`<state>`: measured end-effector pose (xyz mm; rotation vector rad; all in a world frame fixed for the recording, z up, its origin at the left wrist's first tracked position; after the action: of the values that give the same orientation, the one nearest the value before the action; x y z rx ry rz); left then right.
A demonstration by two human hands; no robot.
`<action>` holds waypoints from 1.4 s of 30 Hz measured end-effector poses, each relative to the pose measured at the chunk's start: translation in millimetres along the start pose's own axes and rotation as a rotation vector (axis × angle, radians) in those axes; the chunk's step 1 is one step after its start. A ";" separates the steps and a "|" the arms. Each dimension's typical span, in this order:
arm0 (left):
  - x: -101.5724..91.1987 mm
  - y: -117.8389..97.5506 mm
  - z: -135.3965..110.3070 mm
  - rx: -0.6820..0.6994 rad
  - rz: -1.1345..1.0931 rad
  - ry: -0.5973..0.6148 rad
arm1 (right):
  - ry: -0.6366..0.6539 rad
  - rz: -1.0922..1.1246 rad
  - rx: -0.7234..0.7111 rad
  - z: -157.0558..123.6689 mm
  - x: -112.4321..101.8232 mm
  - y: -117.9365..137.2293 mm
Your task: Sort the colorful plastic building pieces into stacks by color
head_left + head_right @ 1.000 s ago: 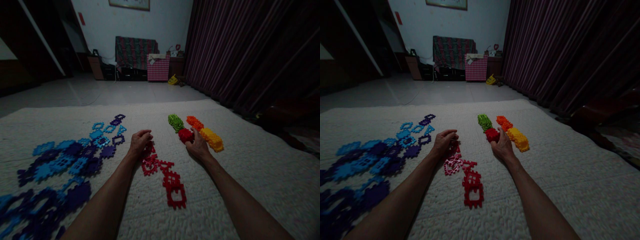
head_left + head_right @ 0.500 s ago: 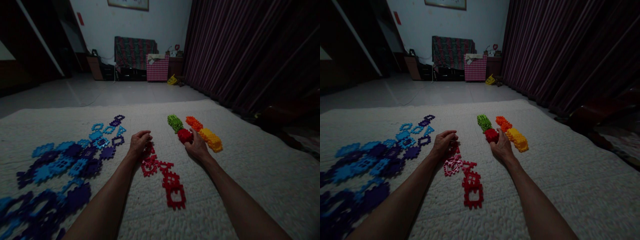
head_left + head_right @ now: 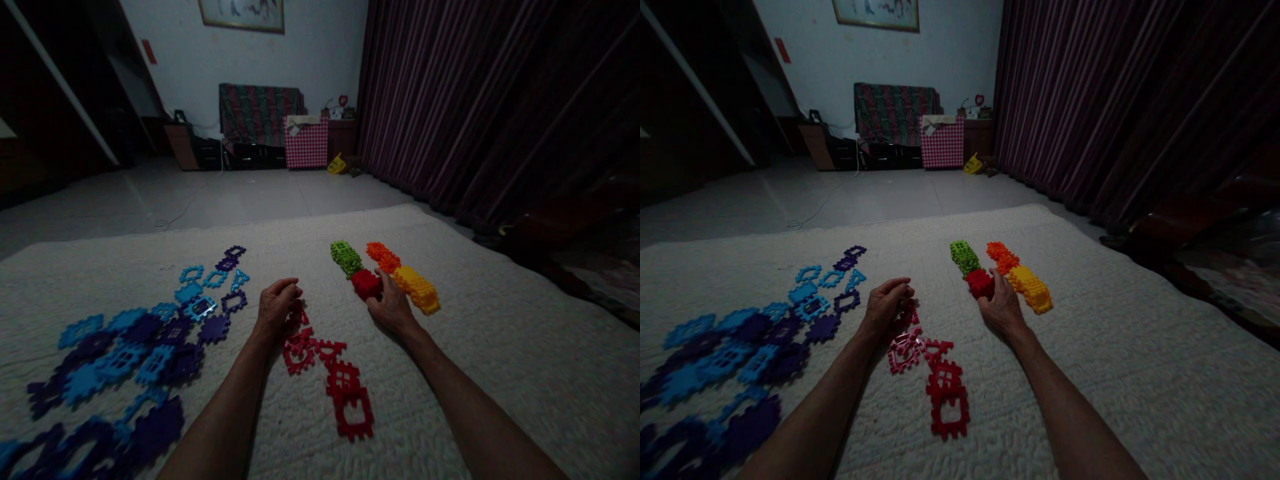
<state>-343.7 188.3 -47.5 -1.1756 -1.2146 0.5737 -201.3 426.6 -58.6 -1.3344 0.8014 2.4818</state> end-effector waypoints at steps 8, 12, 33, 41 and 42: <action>2.0 -1.1 -2.8 -0.025 -0.021 -0.017 | 0.020 0.019 0.008 -6.3 -10.8 14.9; 0.2 1.6 -0.8 -0.015 -0.006 -0.021 | 0.015 -0.014 0.080 -6.4 -10.4 21.4; 0.2 -1.4 -1.7 0.003 0.007 -0.006 | -0.037 -0.158 0.160 -2.6 -1.4 28.5; 1.6 -2.2 -3.6 -0.022 -0.002 -0.014 | -0.039 -0.160 0.163 -4.1 -2.0 29.9; 1.5 -2.3 -3.3 -0.018 0.002 -0.014 | -0.039 -0.161 0.160 -4.7 -2.5 30.3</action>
<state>-340.7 187.5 -44.5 -1.1904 -1.2332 0.5747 -209.5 399.1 -47.6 -1.2396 0.8297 2.2620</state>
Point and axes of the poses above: each hand's wrist, its own z-axis towards the middle knuckle, its own x-axis out of the palm, y = z × x, the point moved 2 cm from there along z, towards the middle knuckle, and after that the axes turned 12 degrees about -z, right-handed, at the moved point
